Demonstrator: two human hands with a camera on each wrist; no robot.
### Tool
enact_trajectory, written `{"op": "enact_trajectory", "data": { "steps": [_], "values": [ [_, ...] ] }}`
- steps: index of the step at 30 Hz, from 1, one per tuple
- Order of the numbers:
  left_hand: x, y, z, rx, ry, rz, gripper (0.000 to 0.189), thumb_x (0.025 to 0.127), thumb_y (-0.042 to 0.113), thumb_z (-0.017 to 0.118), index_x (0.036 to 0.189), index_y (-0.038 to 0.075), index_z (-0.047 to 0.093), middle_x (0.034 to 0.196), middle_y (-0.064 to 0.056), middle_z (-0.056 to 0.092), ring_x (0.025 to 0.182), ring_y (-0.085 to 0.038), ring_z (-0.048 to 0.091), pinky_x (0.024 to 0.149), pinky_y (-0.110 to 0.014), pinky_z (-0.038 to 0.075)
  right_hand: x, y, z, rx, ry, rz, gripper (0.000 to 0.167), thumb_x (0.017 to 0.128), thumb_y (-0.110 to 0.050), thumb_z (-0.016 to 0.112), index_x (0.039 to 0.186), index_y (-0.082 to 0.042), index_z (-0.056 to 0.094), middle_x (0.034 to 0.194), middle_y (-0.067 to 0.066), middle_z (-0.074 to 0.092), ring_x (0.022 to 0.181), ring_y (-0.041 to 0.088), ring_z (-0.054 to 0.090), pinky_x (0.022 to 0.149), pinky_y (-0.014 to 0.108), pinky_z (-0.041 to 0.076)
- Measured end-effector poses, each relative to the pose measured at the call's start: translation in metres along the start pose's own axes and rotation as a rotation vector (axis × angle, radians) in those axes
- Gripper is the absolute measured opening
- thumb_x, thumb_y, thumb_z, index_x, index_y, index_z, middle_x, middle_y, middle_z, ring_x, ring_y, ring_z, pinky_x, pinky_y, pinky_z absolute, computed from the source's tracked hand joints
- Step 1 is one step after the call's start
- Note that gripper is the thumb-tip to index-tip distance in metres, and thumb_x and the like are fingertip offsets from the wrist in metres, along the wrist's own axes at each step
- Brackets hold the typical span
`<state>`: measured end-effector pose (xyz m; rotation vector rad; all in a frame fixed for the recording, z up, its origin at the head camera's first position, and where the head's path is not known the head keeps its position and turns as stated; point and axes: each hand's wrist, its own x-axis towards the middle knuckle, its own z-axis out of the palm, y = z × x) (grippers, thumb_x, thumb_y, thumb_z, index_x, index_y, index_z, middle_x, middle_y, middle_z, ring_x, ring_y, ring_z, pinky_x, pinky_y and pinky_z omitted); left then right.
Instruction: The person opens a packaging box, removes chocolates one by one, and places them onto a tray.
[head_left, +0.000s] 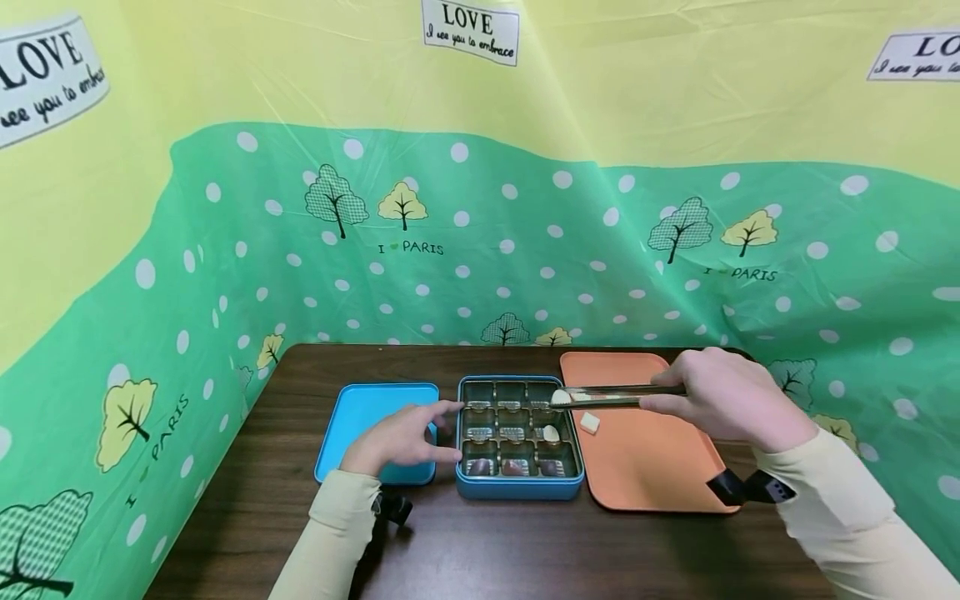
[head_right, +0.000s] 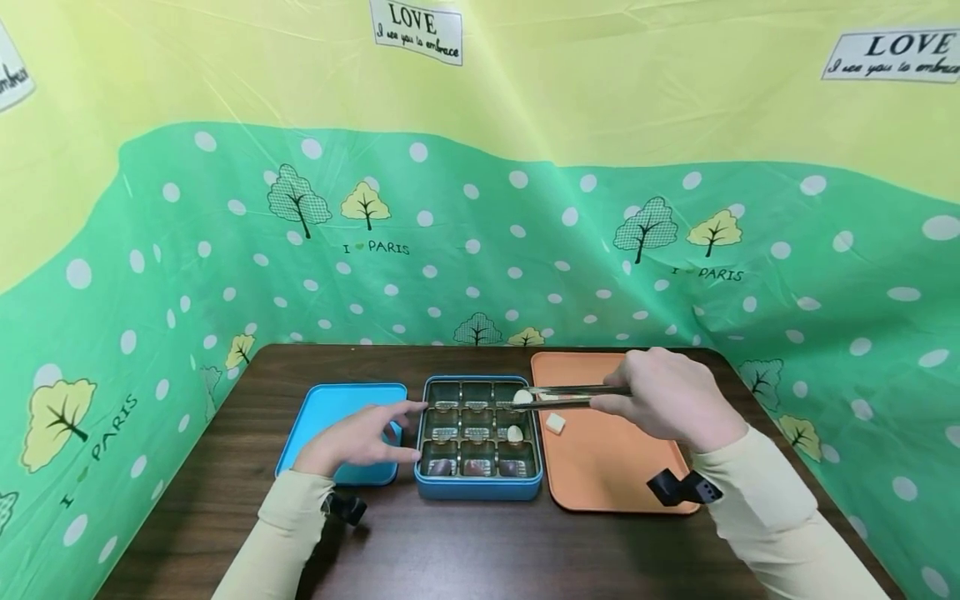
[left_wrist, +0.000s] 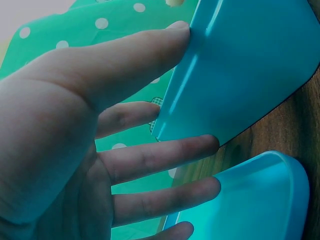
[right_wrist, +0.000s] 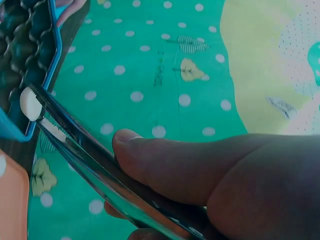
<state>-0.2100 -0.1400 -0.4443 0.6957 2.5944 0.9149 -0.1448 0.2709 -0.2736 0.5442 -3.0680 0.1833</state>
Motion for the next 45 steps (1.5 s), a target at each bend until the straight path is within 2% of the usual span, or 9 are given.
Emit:
{"op": "enact_trajectory", "data": {
  "steps": [5, 9, 12, 16, 23, 32, 36, 40, 45],
  "values": [
    [-0.001, 0.001, -0.001, -0.005, 0.003, -0.004, 0.079, 0.09, 0.044, 0.083, 0.158, 0.022, 0.049, 0.129, -0.01, 0.068, 0.117, -0.03, 0.063, 0.094, -0.053, 0.054, -0.006, 0.02, 0.0, 0.024, -0.039, 0.06, 0.018, 0.094, -0.043, 0.078, 0.098, -0.028, 0.086, 0.065, -0.013, 0.06, 0.058, 0.01, 0.05, 0.048, 0.034, 0.036],
    [-0.001, 0.0, -0.001, -0.001, 0.005, -0.003, 0.079, 0.09, 0.044, 0.083, 0.158, 0.022, 0.049, 0.129, -0.01, 0.068, 0.117, -0.03, 0.064, 0.094, -0.053, 0.054, -0.01, 0.036, 0.002, 0.011, -0.06, 0.085, 0.03, 0.093, -0.043, 0.079, 0.107, -0.018, 0.086, 0.08, -0.003, 0.074, 0.064, 0.01, 0.055, 0.051, 0.035, 0.039],
    [-0.001, -0.001, 0.0, 0.001, 0.006, -0.001, 0.08, 0.09, 0.044, 0.083, 0.158, 0.022, 0.049, 0.129, -0.01, 0.068, 0.116, -0.03, 0.064, 0.093, -0.053, 0.054, -0.013, 0.047, 0.006, -0.016, -0.07, 0.091, 0.036, 0.092, -0.044, 0.079, 0.108, -0.013, 0.085, 0.096, 0.004, 0.08, 0.07, 0.01, 0.059, 0.053, 0.036, 0.043],
    [0.0, -0.002, 0.002, -0.004, 0.009, 0.001, 0.08, 0.09, 0.045, 0.084, 0.158, 0.022, 0.049, 0.128, -0.01, 0.068, 0.115, -0.029, 0.064, 0.092, -0.051, 0.055, -0.015, 0.057, 0.01, -0.043, -0.082, 0.109, 0.037, 0.091, -0.046, 0.08, 0.106, -0.012, 0.085, 0.102, 0.007, 0.08, 0.074, 0.011, 0.06, 0.057, 0.037, 0.046],
    [0.001, -0.003, 0.002, -0.005, 0.008, 0.004, 0.079, 0.09, 0.045, 0.083, 0.158, 0.023, 0.049, 0.127, -0.01, 0.068, 0.114, -0.028, 0.065, 0.091, -0.051, 0.055, -0.015, 0.068, 0.02, -0.02, -0.129, 0.117, 0.027, 0.092, -0.042, 0.079, 0.098, -0.017, 0.086, 0.085, -0.004, 0.075, 0.066, 0.012, 0.053, 0.054, 0.035, 0.041],
    [0.001, -0.002, 0.002, -0.01, 0.005, 0.004, 0.079, 0.09, 0.044, 0.083, 0.158, 0.022, 0.049, 0.127, -0.01, 0.068, 0.115, -0.029, 0.064, 0.092, -0.051, 0.055, -0.013, 0.076, 0.027, -0.037, -0.149, 0.125, 0.023, 0.091, -0.042, 0.08, 0.094, -0.02, 0.087, 0.095, 0.003, 0.079, 0.068, 0.01, 0.057, 0.053, 0.035, 0.044],
    [0.001, -0.002, 0.001, -0.013, 0.002, 0.006, 0.079, 0.09, 0.044, 0.083, 0.158, 0.022, 0.048, 0.127, -0.01, 0.068, 0.113, -0.028, 0.065, 0.09, -0.049, 0.055, -0.013, 0.076, 0.03, -0.034, -0.14, 0.122, 0.018, 0.091, -0.04, 0.08, 0.092, -0.023, 0.087, 0.087, -0.004, 0.077, 0.066, 0.01, 0.055, 0.052, 0.035, 0.043],
    [0.001, -0.002, 0.001, -0.013, -0.001, 0.016, 0.08, 0.091, 0.043, 0.083, 0.158, 0.02, 0.048, 0.127, -0.01, 0.068, 0.113, -0.028, 0.065, 0.09, -0.05, 0.055, -0.012, 0.074, 0.033, -0.022, -0.142, 0.12, 0.013, 0.092, -0.038, 0.08, 0.087, -0.028, 0.086, 0.072, -0.012, 0.067, 0.062, 0.011, 0.05, 0.05, 0.035, 0.038],
    [0.001, -0.002, 0.0, -0.012, -0.009, 0.031, 0.079, 0.092, 0.042, 0.082, 0.159, 0.019, 0.048, 0.124, -0.008, 0.069, 0.114, -0.027, 0.065, 0.093, -0.051, 0.054, -0.012, 0.074, 0.035, -0.026, -0.144, 0.126, 0.012, 0.091, -0.039, 0.08, 0.085, -0.03, 0.085, 0.067, -0.012, 0.061, 0.061, 0.012, 0.049, 0.049, 0.035, 0.037]
  ]
}}
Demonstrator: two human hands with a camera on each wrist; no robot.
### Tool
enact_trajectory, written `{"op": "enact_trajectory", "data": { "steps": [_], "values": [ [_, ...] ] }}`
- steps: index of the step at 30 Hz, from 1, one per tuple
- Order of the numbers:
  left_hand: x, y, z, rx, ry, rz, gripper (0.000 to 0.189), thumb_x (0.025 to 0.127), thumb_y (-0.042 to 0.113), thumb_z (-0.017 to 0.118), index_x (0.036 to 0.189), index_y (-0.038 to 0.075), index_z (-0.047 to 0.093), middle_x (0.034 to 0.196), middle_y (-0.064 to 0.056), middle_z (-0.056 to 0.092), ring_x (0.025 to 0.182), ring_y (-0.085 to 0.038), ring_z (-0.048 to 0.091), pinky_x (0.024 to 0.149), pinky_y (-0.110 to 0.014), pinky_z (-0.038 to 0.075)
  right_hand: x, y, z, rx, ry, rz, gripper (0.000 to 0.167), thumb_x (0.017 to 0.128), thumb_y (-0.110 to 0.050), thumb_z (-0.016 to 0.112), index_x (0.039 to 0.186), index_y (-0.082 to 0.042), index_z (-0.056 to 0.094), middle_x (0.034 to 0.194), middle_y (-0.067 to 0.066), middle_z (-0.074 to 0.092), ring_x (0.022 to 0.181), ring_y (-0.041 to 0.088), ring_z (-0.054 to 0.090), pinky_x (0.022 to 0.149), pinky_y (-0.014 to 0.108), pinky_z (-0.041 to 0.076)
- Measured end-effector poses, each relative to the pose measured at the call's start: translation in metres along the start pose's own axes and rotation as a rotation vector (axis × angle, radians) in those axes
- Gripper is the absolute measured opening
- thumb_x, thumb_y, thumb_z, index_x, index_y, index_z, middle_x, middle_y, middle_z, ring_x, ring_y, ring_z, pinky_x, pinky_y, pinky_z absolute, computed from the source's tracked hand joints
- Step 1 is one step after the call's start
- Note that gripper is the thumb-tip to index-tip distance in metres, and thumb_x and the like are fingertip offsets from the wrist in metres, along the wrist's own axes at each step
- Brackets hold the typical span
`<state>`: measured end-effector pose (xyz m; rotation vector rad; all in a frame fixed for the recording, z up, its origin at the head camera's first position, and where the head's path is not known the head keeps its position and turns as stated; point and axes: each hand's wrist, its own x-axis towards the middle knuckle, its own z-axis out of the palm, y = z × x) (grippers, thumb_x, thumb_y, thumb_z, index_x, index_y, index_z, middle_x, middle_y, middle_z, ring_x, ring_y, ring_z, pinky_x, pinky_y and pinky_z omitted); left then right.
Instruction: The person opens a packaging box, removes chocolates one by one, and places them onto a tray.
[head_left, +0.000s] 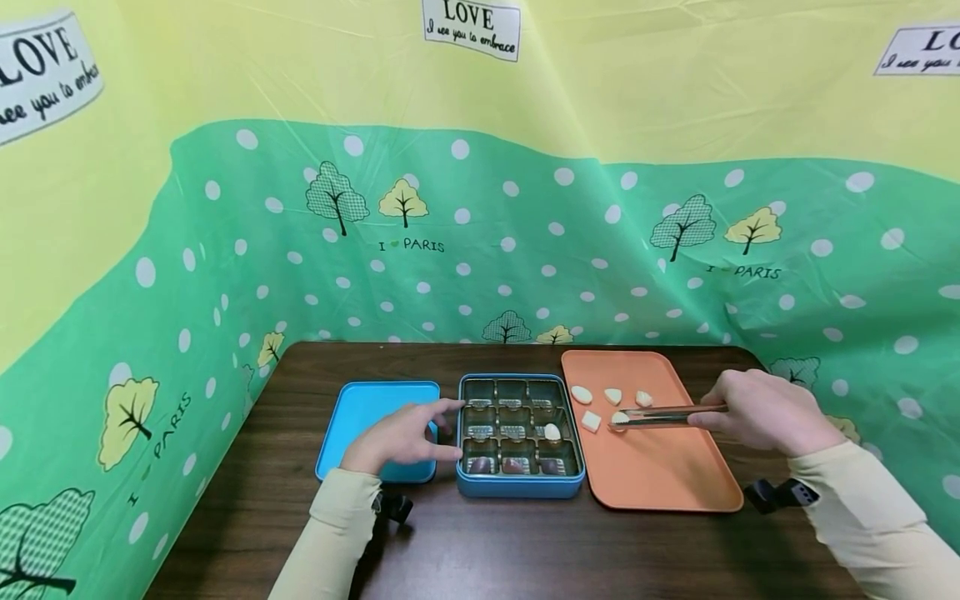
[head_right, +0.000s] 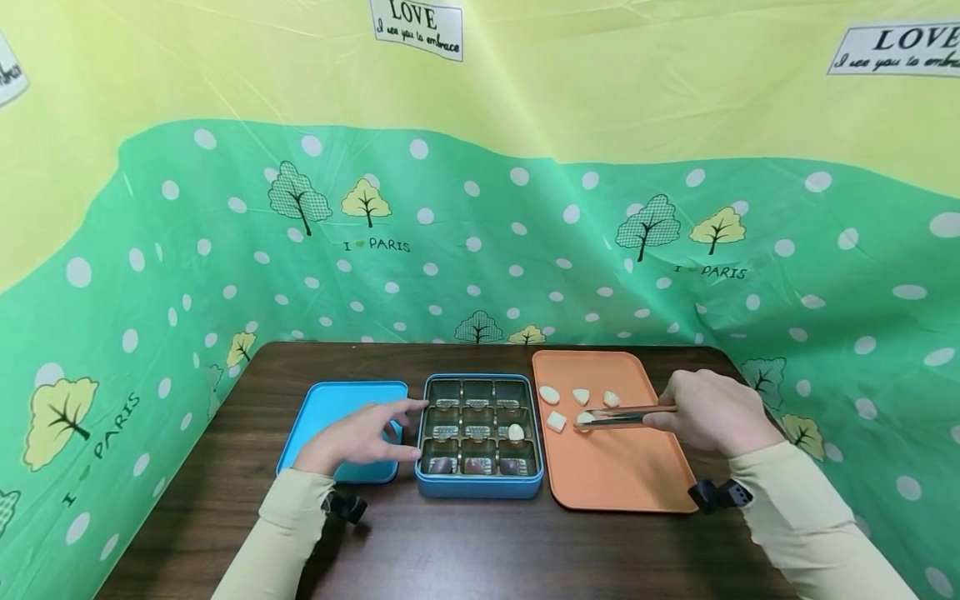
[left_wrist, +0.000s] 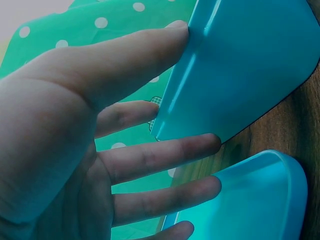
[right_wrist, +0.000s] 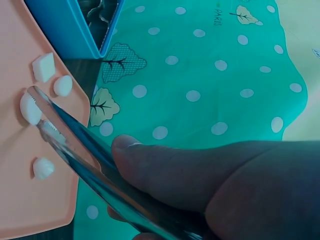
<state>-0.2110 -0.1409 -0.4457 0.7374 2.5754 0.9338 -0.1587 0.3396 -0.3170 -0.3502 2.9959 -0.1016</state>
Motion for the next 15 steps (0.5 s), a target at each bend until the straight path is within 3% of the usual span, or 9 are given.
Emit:
{"op": "enact_trajectory", "data": {
  "steps": [6, 15],
  "values": [
    [0.0, 0.0, 0.0, 0.005, -0.003, 0.008, 0.079, 0.092, 0.041, 0.082, 0.159, 0.018, 0.047, 0.121, -0.007, 0.071, 0.112, -0.026, 0.066, 0.092, -0.049, 0.054, -0.001, 0.0, -0.004, -0.009, -0.021, 0.026, 0.015, 0.091, -0.041, 0.079, 0.087, -0.028, 0.085, 0.079, -0.009, 0.071, 0.065, 0.012, 0.052, 0.051, 0.035, 0.04],
    [0.0, 0.001, 0.001, -0.003, -0.001, -0.003, 0.079, 0.092, 0.039, 0.082, 0.159, 0.019, 0.047, 0.121, -0.007, 0.07, 0.111, -0.026, 0.066, 0.091, -0.049, 0.054, -0.005, -0.002, -0.011, -0.006, -0.026, 0.036, 0.022, 0.093, -0.044, 0.078, 0.092, -0.024, 0.085, 0.068, -0.009, 0.061, 0.062, 0.014, 0.05, 0.051, 0.035, 0.037]
  ]
}}
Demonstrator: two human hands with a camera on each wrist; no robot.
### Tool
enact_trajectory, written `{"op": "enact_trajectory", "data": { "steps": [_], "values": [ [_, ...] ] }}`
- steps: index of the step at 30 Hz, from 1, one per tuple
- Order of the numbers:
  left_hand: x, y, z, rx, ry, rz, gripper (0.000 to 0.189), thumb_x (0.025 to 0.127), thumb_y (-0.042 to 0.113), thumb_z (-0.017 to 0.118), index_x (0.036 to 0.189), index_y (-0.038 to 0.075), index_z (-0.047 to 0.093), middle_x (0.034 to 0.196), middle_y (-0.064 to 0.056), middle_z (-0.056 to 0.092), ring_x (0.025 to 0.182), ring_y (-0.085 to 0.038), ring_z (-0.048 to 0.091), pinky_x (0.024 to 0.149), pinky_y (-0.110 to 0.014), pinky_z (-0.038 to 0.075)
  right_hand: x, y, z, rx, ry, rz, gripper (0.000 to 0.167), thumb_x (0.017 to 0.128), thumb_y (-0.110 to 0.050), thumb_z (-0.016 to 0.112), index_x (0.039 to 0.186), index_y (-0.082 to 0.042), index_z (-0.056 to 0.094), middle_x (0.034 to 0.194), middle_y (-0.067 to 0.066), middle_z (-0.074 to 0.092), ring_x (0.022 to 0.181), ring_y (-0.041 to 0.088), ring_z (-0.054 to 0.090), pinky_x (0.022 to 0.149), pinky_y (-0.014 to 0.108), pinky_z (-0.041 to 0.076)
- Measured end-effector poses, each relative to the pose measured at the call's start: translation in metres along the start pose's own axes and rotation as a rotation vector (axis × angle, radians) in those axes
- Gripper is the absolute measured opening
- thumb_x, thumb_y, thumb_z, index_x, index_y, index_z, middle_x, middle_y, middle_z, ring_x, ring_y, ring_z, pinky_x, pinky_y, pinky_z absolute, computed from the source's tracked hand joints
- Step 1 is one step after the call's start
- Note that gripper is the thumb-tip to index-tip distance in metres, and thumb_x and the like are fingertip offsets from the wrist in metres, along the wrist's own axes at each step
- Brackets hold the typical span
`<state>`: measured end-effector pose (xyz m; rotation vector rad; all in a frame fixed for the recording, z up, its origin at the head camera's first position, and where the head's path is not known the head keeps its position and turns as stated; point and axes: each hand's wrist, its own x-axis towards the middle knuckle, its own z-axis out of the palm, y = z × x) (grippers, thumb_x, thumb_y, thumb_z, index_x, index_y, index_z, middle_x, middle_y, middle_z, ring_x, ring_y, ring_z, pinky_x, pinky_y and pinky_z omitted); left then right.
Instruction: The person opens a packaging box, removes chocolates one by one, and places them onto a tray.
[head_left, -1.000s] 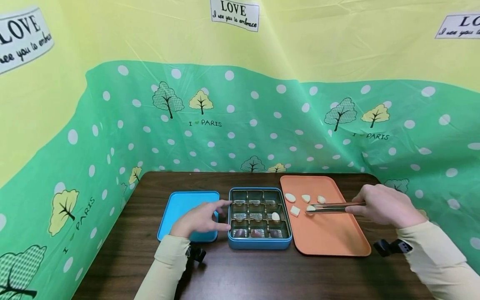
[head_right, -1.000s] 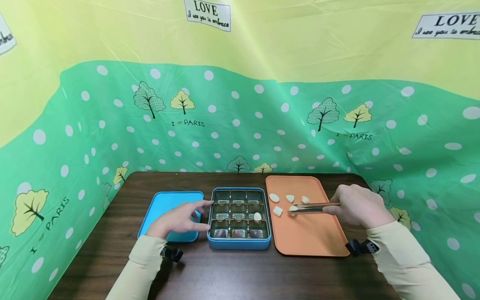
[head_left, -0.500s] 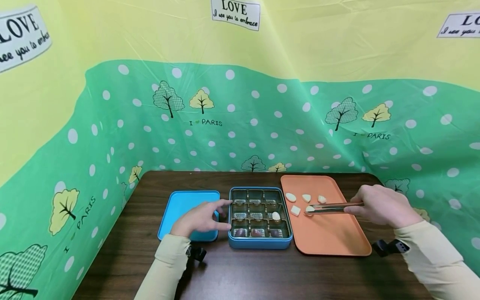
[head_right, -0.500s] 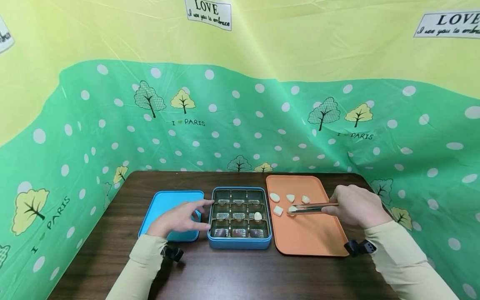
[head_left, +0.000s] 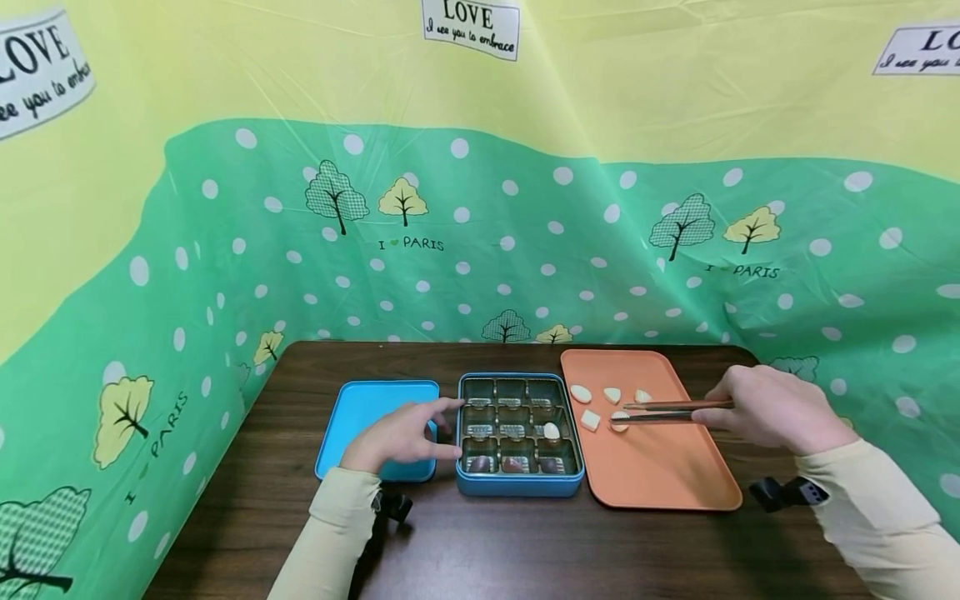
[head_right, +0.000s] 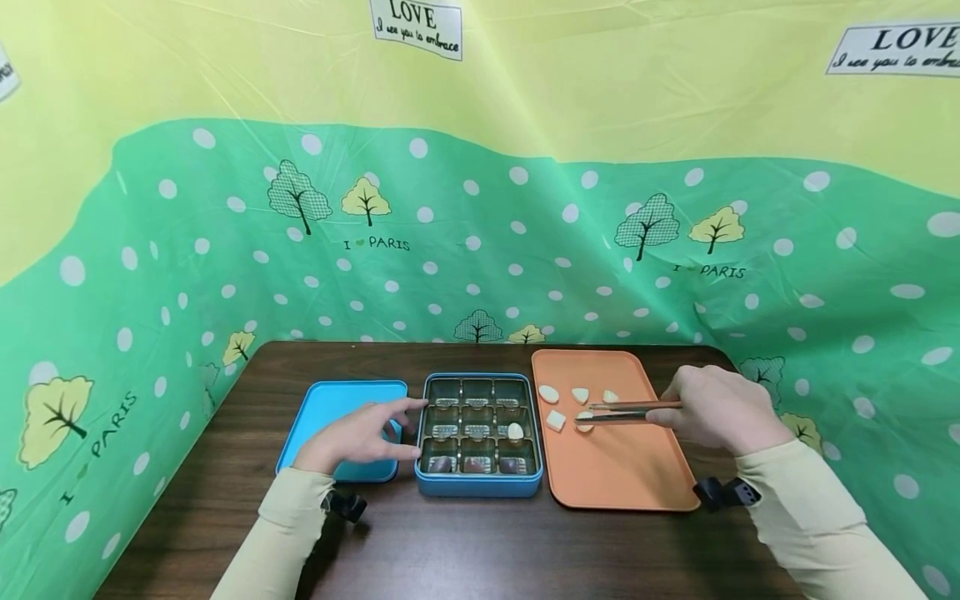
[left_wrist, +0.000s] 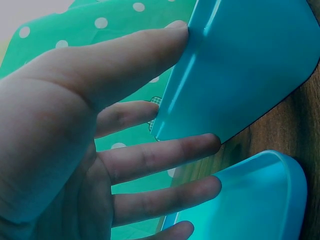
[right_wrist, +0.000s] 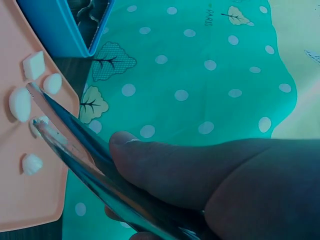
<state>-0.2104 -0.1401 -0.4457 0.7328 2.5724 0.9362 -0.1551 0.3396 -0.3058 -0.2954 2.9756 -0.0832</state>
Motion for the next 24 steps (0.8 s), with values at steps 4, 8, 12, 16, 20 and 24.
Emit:
{"op": "enact_trajectory", "data": {
  "steps": [4, 8, 12, 16, 20, 24],
  "values": [
    [0.0, 0.0, 0.0, 0.004, 0.0, -0.001, 0.078, 0.092, 0.039, 0.082, 0.159, 0.019, 0.047, 0.121, -0.008, 0.07, 0.111, -0.028, 0.065, 0.091, -0.049, 0.054, -0.001, -0.002, -0.003, -0.008, 0.023, -0.023, 0.025, 0.092, -0.045, 0.078, 0.095, -0.021, 0.086, 0.079, -0.006, 0.072, 0.065, 0.013, 0.055, 0.052, 0.036, 0.041],
    [0.0, 0.0, -0.001, 0.003, 0.0, -0.002, 0.078, 0.092, 0.04, 0.082, 0.159, 0.019, 0.047, 0.121, -0.007, 0.07, 0.112, -0.028, 0.065, 0.091, -0.049, 0.054, -0.002, -0.006, -0.007, -0.022, 0.052, -0.045, 0.035, 0.091, -0.049, 0.079, 0.103, -0.018, 0.086, 0.097, 0.005, 0.079, 0.074, 0.013, 0.064, 0.056, 0.038, 0.048],
    [0.0, 0.0, -0.001, 0.008, 0.001, -0.004, 0.079, 0.092, 0.041, 0.082, 0.159, 0.019, 0.047, 0.121, -0.006, 0.07, 0.113, -0.027, 0.064, 0.091, -0.049, 0.054, -0.004, -0.014, -0.012, -0.011, 0.075, -0.061, 0.042, 0.091, -0.052, 0.078, 0.109, -0.016, 0.085, 0.101, 0.006, 0.08, 0.073, 0.011, 0.063, 0.055, 0.037, 0.047],
    [0.0, 0.0, -0.001, 0.009, 0.0, -0.006, 0.079, 0.092, 0.042, 0.082, 0.159, 0.019, 0.047, 0.121, -0.006, 0.07, 0.113, -0.027, 0.064, 0.091, -0.049, 0.054, -0.007, -0.028, -0.016, 0.034, 0.077, -0.079, 0.031, 0.092, -0.05, 0.077, 0.102, -0.021, 0.086, 0.077, -0.006, 0.072, 0.063, 0.01, 0.054, 0.05, 0.035, 0.04],
    [0.0, 0.0, 0.0, 0.005, -0.004, -0.01, 0.079, 0.092, 0.042, 0.082, 0.159, 0.02, 0.047, 0.122, -0.006, 0.069, 0.112, -0.027, 0.065, 0.089, -0.048, 0.055, -0.009, -0.043, -0.019, 0.041, 0.099, -0.102, 0.015, 0.093, -0.044, 0.077, 0.087, -0.032, 0.082, 0.06, -0.013, 0.055, 0.055, 0.01, 0.048, 0.048, 0.034, 0.036],
    [0.0, 0.0, 0.0, -0.003, -0.006, -0.01, 0.079, 0.092, 0.041, 0.082, 0.159, 0.019, 0.047, 0.122, -0.006, 0.069, 0.112, -0.027, 0.065, 0.089, -0.047, 0.054, -0.009, -0.055, -0.02, 0.02, 0.126, -0.14, 0.016, 0.094, -0.045, 0.077, 0.081, -0.035, 0.078, 0.059, -0.014, 0.052, 0.053, 0.009, 0.047, 0.047, 0.033, 0.035]
  ]
}}
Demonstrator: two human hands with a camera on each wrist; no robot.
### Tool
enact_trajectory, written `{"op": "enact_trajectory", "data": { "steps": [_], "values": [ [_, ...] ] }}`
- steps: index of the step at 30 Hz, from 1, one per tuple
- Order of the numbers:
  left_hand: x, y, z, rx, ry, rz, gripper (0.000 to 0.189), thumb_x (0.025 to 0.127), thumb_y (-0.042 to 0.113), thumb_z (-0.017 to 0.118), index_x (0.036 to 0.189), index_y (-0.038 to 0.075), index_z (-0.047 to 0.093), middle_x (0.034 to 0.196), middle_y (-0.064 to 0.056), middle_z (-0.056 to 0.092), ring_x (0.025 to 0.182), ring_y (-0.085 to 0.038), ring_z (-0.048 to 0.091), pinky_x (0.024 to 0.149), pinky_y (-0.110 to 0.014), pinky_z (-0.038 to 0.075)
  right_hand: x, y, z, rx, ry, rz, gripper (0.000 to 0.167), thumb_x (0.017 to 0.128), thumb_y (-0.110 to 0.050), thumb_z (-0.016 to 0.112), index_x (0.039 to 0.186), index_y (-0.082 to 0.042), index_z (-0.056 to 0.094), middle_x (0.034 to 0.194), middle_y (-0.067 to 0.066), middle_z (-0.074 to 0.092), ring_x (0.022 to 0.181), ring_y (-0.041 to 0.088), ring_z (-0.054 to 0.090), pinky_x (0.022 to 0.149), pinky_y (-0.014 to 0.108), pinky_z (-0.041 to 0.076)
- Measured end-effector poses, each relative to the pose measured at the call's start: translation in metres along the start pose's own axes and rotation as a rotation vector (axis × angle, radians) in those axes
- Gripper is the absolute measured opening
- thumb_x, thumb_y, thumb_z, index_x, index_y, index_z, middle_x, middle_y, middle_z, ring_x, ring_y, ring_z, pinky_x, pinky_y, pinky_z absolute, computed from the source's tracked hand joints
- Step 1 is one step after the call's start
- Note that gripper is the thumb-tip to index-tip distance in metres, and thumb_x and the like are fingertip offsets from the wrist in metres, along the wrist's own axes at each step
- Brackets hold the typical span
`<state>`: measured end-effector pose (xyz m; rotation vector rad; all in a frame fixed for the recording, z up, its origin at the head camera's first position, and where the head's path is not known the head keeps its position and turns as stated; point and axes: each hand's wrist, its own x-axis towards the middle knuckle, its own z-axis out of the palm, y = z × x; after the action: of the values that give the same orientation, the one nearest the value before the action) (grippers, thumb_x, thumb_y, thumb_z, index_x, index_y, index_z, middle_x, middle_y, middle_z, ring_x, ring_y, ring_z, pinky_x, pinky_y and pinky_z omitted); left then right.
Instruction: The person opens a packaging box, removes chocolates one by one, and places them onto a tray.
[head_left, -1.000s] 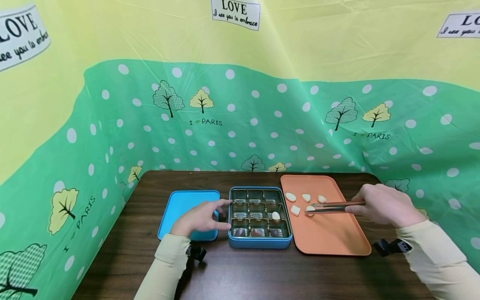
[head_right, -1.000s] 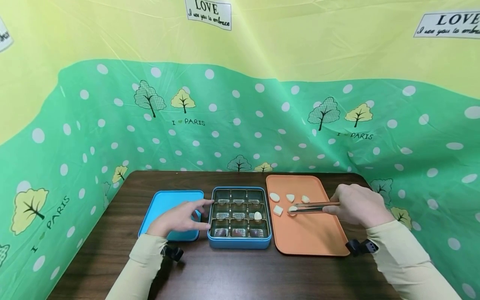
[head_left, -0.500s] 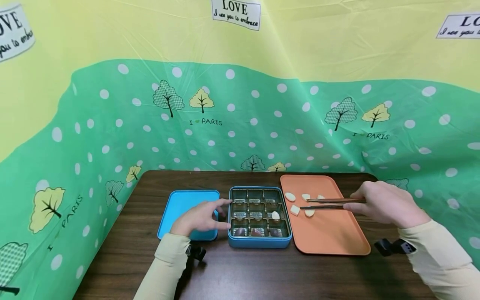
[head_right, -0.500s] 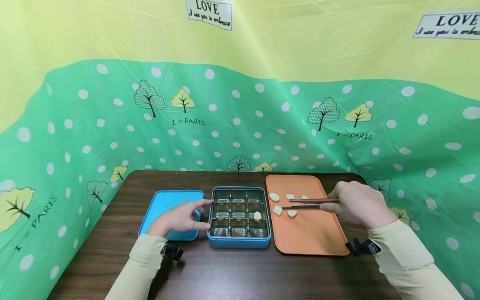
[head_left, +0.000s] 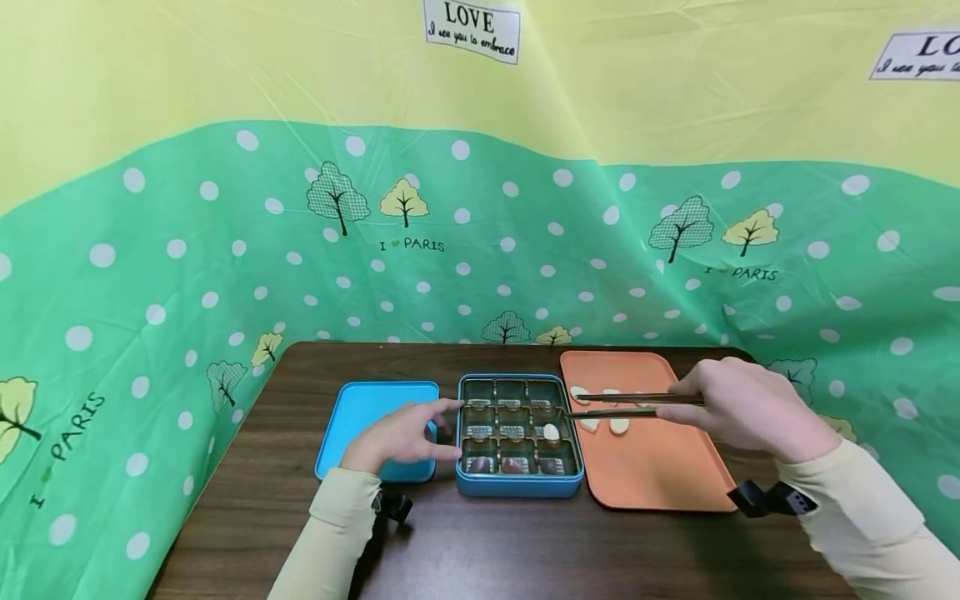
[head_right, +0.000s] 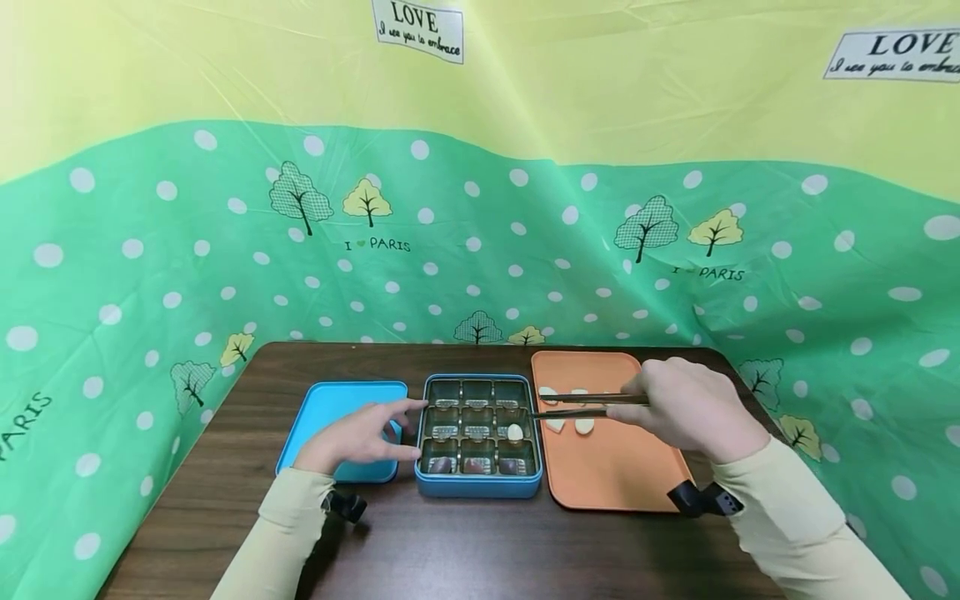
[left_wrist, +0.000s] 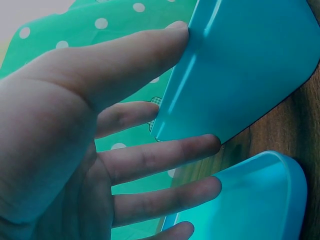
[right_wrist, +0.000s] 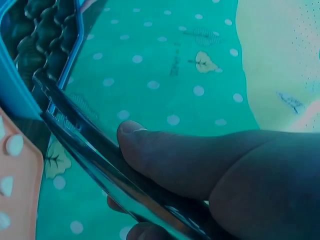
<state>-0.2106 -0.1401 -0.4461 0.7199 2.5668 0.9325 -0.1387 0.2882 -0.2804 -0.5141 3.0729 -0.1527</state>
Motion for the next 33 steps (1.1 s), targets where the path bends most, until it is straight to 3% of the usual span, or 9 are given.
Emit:
{"op": "enact_trajectory", "data": {
  "steps": [8, 22, 33],
  "values": [
    [0.0, -0.001, -0.001, 0.0, 0.008, 0.003, 0.08, 0.092, 0.042, 0.082, 0.159, 0.019, 0.047, 0.122, -0.006, 0.069, 0.113, -0.027, 0.064, 0.092, -0.05, 0.054, 0.01, -0.018, 0.004, -0.042, 0.035, -0.067, 0.025, 0.091, -0.044, 0.08, 0.07, -0.038, 0.069, 0.06, -0.015, 0.048, 0.054, 0.008, 0.044, 0.046, 0.032, 0.034],
    [0.0, -0.001, -0.002, 0.011, 0.005, 0.005, 0.08, 0.091, 0.045, 0.082, 0.159, 0.02, 0.047, 0.123, -0.006, 0.069, 0.114, -0.026, 0.065, 0.093, -0.05, 0.054, 0.023, -0.032, 0.016, -0.024, -0.036, -0.076, 0.011, 0.087, -0.045, 0.084, 0.079, -0.039, 0.08, 0.065, -0.016, 0.057, 0.057, 0.008, 0.047, 0.046, 0.032, 0.037],
    [-0.001, 0.001, -0.003, 0.01, 0.006, -0.018, 0.08, 0.09, 0.045, 0.083, 0.158, 0.022, 0.048, 0.125, -0.008, 0.069, 0.117, -0.029, 0.063, 0.094, -0.052, 0.054, 0.035, -0.052, 0.018, -0.071, -0.062, -0.057, 0.03, 0.086, -0.039, 0.086, 0.061, -0.038, 0.069, 0.057, -0.015, 0.055, 0.053, 0.01, 0.047, 0.047, 0.032, 0.036]
  ]
}}
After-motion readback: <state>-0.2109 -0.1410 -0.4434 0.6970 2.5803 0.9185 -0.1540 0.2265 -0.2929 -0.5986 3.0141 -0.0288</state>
